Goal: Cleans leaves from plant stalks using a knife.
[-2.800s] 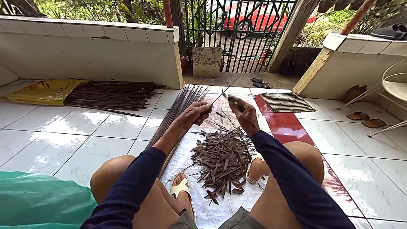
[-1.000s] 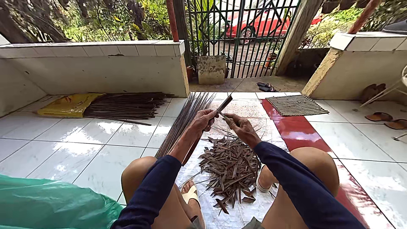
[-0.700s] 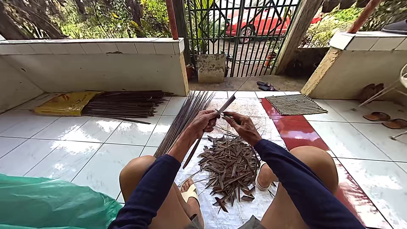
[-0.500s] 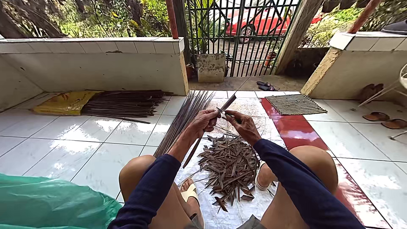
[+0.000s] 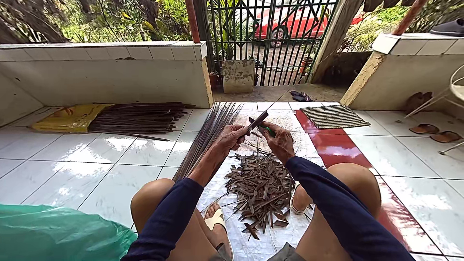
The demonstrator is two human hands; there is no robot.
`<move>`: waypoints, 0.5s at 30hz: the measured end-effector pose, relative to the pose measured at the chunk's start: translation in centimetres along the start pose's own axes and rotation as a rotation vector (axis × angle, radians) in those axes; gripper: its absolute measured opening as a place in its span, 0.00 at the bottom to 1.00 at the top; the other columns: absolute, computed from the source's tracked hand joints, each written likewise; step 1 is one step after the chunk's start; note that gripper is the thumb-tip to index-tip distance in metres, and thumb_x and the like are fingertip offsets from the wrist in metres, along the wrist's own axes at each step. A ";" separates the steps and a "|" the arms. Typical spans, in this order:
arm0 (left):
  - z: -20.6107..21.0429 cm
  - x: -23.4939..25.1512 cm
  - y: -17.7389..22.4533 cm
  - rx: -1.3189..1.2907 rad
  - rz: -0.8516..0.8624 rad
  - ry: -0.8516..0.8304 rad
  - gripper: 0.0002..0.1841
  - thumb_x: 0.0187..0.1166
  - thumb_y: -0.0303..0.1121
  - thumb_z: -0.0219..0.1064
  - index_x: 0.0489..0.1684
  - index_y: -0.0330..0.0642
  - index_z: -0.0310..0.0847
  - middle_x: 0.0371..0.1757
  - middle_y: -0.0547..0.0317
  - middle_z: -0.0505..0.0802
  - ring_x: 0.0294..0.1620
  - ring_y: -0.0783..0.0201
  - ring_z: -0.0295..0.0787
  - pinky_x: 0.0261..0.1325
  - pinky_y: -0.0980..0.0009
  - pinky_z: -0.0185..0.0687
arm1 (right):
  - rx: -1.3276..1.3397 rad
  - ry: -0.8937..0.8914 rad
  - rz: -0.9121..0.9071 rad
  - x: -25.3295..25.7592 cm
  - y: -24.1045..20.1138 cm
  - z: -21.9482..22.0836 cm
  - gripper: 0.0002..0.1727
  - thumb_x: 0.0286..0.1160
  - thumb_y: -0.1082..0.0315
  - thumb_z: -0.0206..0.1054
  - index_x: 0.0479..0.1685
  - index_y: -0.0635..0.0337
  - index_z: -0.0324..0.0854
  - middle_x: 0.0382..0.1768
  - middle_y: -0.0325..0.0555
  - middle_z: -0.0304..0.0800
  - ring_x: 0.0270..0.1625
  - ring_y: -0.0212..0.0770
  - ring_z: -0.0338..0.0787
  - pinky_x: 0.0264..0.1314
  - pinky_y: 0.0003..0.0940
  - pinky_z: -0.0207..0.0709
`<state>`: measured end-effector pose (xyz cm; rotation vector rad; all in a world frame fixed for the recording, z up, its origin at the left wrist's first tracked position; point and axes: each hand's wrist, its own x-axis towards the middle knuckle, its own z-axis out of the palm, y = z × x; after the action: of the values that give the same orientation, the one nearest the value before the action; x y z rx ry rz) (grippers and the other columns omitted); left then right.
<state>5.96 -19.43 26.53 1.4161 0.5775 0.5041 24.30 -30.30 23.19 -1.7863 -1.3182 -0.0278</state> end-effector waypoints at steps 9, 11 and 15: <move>-0.8 -0.3 -0.5 0.092 0.008 0.011 0.15 0.91 0.40 0.60 0.41 0.37 0.86 0.13 0.63 0.72 0.06 0.74 0.57 0.08 0.81 0.53 | 0.051 0.156 0.149 2.9 2.2 -2.7 0.21 0.88 0.43 0.59 0.68 0.35 0.88 0.45 0.45 0.95 0.43 0.49 0.90 0.49 0.61 0.79; -1.4 0.0 -0.8 0.061 0.000 0.004 0.16 0.91 0.40 0.59 0.41 0.37 0.84 0.13 0.63 0.72 0.06 0.74 0.58 0.08 0.81 0.55 | 0.111 0.176 0.124 3.0 2.4 -3.1 0.21 0.88 0.44 0.59 0.68 0.38 0.88 0.43 0.45 0.94 0.38 0.46 0.87 0.46 0.56 0.78; -2.0 0.6 -0.9 -0.062 -0.044 -0.074 0.19 0.95 0.43 0.51 0.36 0.41 0.79 0.14 0.68 0.67 0.07 0.75 0.56 0.09 0.81 0.55 | 0.235 -0.015 0.013 1.2 1.4 -1.8 0.18 0.87 0.48 0.63 0.69 0.38 0.87 0.32 0.41 0.90 0.26 0.40 0.82 0.32 0.47 0.78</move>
<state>5.14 -17.64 25.50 1.3546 0.5280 0.4288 26.70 -30.65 24.00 -1.5984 -1.2648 0.1425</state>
